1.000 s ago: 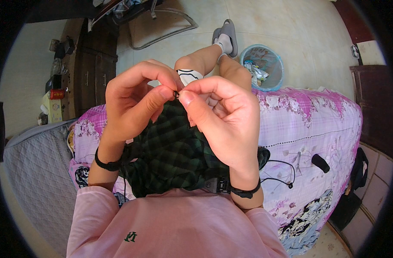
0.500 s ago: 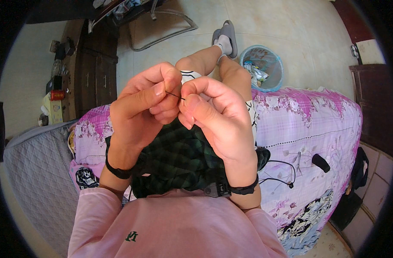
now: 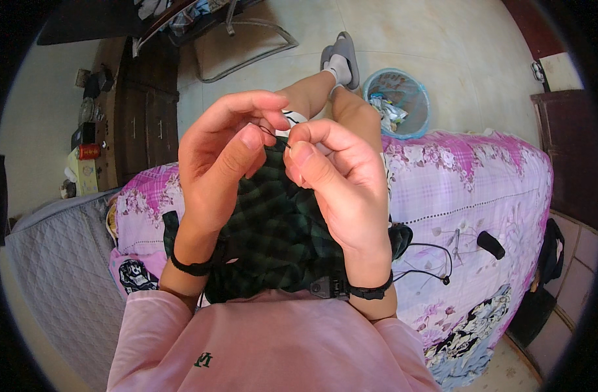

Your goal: Sewing a button onto a green plaid garment using a needle and thread while sitting on a bed.

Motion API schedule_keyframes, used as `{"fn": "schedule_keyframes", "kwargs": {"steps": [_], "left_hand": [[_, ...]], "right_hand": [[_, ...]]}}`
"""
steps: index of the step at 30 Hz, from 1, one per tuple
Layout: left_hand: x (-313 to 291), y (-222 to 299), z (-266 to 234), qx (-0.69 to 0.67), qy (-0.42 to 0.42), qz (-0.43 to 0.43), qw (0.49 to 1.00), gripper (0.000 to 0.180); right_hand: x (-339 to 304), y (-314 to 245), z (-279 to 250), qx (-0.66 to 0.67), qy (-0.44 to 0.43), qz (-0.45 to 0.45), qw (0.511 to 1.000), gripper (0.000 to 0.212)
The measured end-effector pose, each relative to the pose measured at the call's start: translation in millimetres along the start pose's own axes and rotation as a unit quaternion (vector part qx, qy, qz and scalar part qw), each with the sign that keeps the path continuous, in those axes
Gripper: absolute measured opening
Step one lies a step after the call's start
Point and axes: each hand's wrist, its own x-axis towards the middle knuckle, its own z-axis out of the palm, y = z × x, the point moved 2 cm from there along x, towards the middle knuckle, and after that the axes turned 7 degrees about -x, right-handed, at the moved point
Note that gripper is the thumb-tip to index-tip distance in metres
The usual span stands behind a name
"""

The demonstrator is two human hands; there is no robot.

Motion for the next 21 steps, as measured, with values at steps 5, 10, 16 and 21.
{"fn": "schedule_keyframes", "kwargs": {"steps": [5, 10, 16, 21], "left_hand": [[1.0, -3.6, -4.5, -0.032, -0.042, -0.005, 0.999, 0.015], [0.4, -5.8, -2.9, -0.054, -0.056, -0.046, 0.996, 0.018], [1.1, -6.7, 2.5, -0.176, -0.06, -0.121, 0.975, 0.025], [1.6, -6.8, 8.4, -0.218, -0.089, -0.071, 0.969, 0.013]], "right_hand": [[-0.5, 1.6, -2.9, 0.034, -0.014, -0.003, 0.999, 0.016], [-1.6, 2.2, -0.9, 0.014, -0.007, 0.006, 1.0, 0.016], [0.4, 5.6, -4.3, 0.17, -0.062, 0.036, 0.983, 0.014], [-2.8, 4.9, -7.9, 0.032, 0.001, -0.041, 0.999, 0.018]]}}
